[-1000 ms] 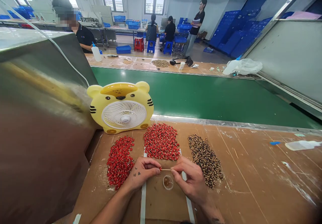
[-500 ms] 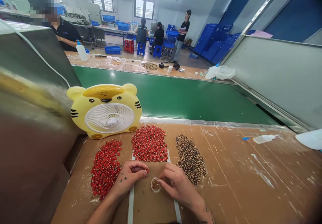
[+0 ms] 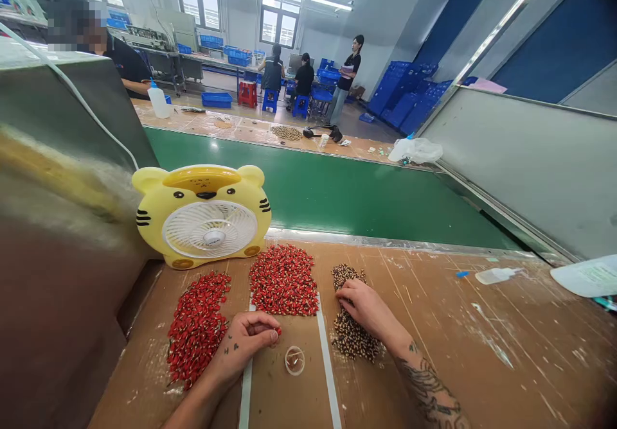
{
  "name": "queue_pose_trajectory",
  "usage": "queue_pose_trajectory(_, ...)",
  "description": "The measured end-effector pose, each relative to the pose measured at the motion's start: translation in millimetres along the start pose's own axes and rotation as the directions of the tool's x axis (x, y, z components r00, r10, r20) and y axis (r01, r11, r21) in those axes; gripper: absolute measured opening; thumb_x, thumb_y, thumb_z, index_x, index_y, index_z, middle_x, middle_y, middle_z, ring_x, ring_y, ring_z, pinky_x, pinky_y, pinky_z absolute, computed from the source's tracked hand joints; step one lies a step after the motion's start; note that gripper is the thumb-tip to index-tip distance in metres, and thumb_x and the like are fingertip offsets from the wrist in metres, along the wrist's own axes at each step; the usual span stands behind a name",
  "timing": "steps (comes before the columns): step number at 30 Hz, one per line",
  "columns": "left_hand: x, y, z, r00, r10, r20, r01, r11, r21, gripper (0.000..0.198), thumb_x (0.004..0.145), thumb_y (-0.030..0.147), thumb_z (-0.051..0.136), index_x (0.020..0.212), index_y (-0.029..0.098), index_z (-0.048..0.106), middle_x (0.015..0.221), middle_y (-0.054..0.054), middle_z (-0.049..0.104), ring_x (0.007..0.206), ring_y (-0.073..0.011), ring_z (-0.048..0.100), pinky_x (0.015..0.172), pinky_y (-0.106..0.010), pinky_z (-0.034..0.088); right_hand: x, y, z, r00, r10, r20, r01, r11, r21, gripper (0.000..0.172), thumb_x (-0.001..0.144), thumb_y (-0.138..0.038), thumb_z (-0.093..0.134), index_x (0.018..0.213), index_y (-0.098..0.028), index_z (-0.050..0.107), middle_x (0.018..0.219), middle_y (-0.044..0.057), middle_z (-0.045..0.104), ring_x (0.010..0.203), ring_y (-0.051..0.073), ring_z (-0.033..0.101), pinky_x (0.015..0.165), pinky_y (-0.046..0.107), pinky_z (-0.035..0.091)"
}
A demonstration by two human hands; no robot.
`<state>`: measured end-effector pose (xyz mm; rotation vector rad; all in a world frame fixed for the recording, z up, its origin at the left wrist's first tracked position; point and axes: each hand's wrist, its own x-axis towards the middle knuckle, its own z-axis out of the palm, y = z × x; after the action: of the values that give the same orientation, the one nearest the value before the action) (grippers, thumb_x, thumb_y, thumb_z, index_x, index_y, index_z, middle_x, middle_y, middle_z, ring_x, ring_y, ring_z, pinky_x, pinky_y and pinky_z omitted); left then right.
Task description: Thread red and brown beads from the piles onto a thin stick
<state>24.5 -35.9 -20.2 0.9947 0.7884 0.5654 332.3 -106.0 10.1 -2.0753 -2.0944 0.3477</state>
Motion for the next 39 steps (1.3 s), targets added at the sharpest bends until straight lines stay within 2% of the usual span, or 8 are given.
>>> queue_pose_trajectory(8,0,0,1.9,1.000,-0.001,0.002,0.001,1.000,0.006,0.017,0.063,0.026,0.082,0.073,0.014,0.076,0.064,-0.001,0.067,0.060,-0.0116,0.054,0.060,-0.021,0.040,3,4,6,1.000,0.006,-0.023,-0.005,0.999,0.034,0.018,0.085,-0.011,0.053,0.076,-0.019,0.066,0.083,0.006,0.065,0.084,0.022,0.059,0.078,0.032,0.046)
queue_pose_trajectory(13,-1,1,2.8,1.000,-0.007,-0.004,0.007,1.000,-0.018,0.016,0.062,0.024,0.083,0.073,0.014,0.077,0.064,-0.001,0.067,0.061,-0.0116,0.054,0.060,-0.021,0.040,-5,6,7,0.993,0.070,-0.093,-0.059,0.992,0.111,0.014,0.085,-0.015,0.050,0.079,-0.019,0.062,0.078,0.004,0.064,0.075,0.020,0.060,0.069,0.030,0.046)
queue_pose_trajectory(16,-1,4,3.9,1.000,-0.019,-0.004,0.019,1.000,-0.025,0.016,0.061,0.024,0.083,0.072,0.015,0.077,0.063,0.000,0.067,0.060,-0.0112,0.054,0.060,-0.020,0.040,-8,7,9,0.988,0.100,-0.114,-0.080,0.983,0.163,0.016,0.085,-0.019,0.049,0.082,-0.018,0.064,0.076,0.004,0.066,0.070,0.019,0.061,0.065,0.030,0.047)
queue_pose_trajectory(23,-1,3,4.3,1.000,-0.021,-0.001,0.021,0.999,-0.028,0.016,0.062,0.023,0.082,0.073,0.015,0.077,0.063,0.000,0.067,0.060,-0.0112,0.054,0.060,-0.020,0.040,-14,9,11,0.984,0.129,-0.124,-0.094,0.963,0.254,0.024,0.087,-0.025,0.047,0.088,-0.019,0.070,0.086,0.006,0.072,0.078,0.020,0.067,0.072,0.030,0.052)
queue_pose_trajectory(31,-2,6,4.4,1.000,-0.016,0.001,0.016,1.000,0.003,0.017,0.063,0.026,0.082,0.074,0.014,0.076,0.063,0.000,0.066,0.060,-0.0110,0.053,0.060,-0.020,0.038,-24,-3,0,0.967,0.219,-0.133,-0.169,0.935,0.312,0.025,0.093,-0.032,0.046,0.091,-0.021,0.068,0.083,0.003,0.074,0.071,0.019,0.068,0.067,0.028,0.051)
queue_pose_trajectory(36,-2,8,4.8,1.000,-0.019,-0.009,0.019,1.000,-0.005,0.016,0.061,0.024,0.082,0.073,0.014,0.076,0.064,-0.001,0.067,0.060,-0.0118,0.054,0.060,-0.021,0.039,-32,-4,-2,0.939,0.276,-0.208,-0.180,0.905,0.386,0.023,0.089,-0.036,0.053,0.086,-0.021,0.070,0.091,0.007,0.074,0.082,0.022,0.068,0.072,0.030,0.053)
queue_pose_trajectory(39,-2,6,4.1,1.000,-0.007,-0.013,0.007,1.000,0.001,0.015,0.062,0.023,0.082,0.073,0.015,0.076,0.064,-0.001,0.068,0.060,-0.0118,0.055,0.061,-0.021,0.041,-37,-8,2,0.901,0.370,-0.229,-0.211,0.832,0.513,0.024,0.083,-0.040,0.059,0.081,-0.019,0.070,0.083,0.007,0.073,0.074,0.022,0.067,0.067,0.030,0.053)
